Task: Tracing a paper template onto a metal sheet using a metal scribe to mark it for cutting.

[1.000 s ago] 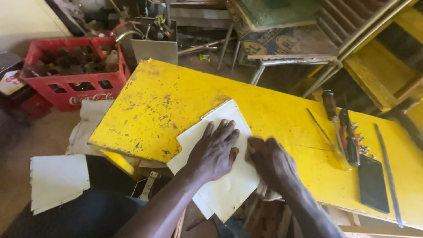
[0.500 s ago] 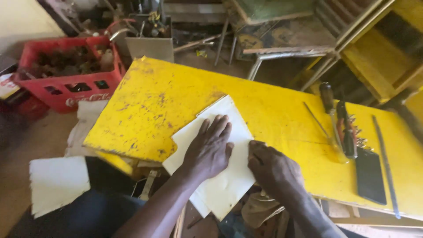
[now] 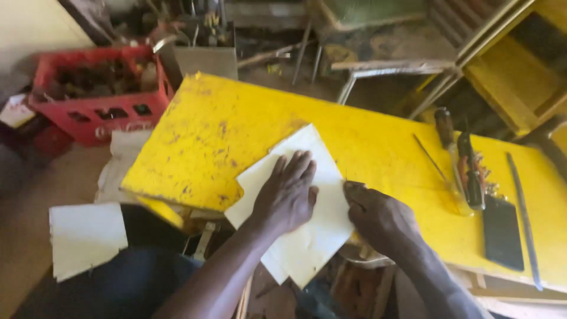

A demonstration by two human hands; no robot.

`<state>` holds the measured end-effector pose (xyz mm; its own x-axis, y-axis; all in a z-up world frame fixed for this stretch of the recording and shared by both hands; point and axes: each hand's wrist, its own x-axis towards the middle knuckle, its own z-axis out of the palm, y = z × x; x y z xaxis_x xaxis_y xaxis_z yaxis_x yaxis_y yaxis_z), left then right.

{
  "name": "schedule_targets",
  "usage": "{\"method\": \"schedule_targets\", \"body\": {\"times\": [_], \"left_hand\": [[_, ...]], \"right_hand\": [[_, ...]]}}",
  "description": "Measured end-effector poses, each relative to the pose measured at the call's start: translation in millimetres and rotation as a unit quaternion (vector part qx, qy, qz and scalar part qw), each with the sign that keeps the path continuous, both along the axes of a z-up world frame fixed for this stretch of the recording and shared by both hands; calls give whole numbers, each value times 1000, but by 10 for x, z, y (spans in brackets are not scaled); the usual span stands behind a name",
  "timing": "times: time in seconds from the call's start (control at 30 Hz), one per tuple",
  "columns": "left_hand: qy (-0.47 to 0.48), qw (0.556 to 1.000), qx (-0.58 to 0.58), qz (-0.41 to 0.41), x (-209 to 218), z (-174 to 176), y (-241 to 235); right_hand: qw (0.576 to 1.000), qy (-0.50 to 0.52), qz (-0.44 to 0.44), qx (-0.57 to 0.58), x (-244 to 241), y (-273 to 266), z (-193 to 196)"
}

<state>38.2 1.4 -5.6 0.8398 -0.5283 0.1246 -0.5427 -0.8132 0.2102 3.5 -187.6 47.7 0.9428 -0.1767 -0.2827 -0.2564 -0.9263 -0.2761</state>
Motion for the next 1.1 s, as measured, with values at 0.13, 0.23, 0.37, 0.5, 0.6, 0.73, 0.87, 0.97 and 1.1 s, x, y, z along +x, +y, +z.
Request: {"method": "schedule_targets", "body": {"times": [0.13, 0.23, 0.37, 0.5, 0.6, 0.73, 0.87, 0.97, 1.1], "left_hand": [[-7, 1000, 18, -10, 105, 97, -39], [10, 999, 50, -10, 49, 97, -53], [-11, 998, 59, 10, 116, 224, -32], [9, 999, 47, 20, 175, 138, -77], [-37, 999, 20, 17, 137, -134, 46], [-87, 995, -35, -21, 362, -401, -86], [0, 999, 52, 10, 142, 97, -49], [49, 998, 45, -3, 118, 222, -37], [10, 999, 29, 13, 113, 219, -78]], "right_hand": [[998, 11, -21, -66, 181, 22, -35], [997, -46, 36, -47, 795, -8, -510], [976, -177, 114, -50, 1424, 182, -532], [785, -523, 288, -164, 1072, -186, -894], [992, -78, 95, 6, 205, 37, -354], [992, 90, 36, -78, 75, 345, 304], [999, -13, 36, 5, 1052, 330, -259], [995, -55, 80, -39, 1648, 488, -246], [994, -62, 79, -47, 1494, 380, -186]]}}
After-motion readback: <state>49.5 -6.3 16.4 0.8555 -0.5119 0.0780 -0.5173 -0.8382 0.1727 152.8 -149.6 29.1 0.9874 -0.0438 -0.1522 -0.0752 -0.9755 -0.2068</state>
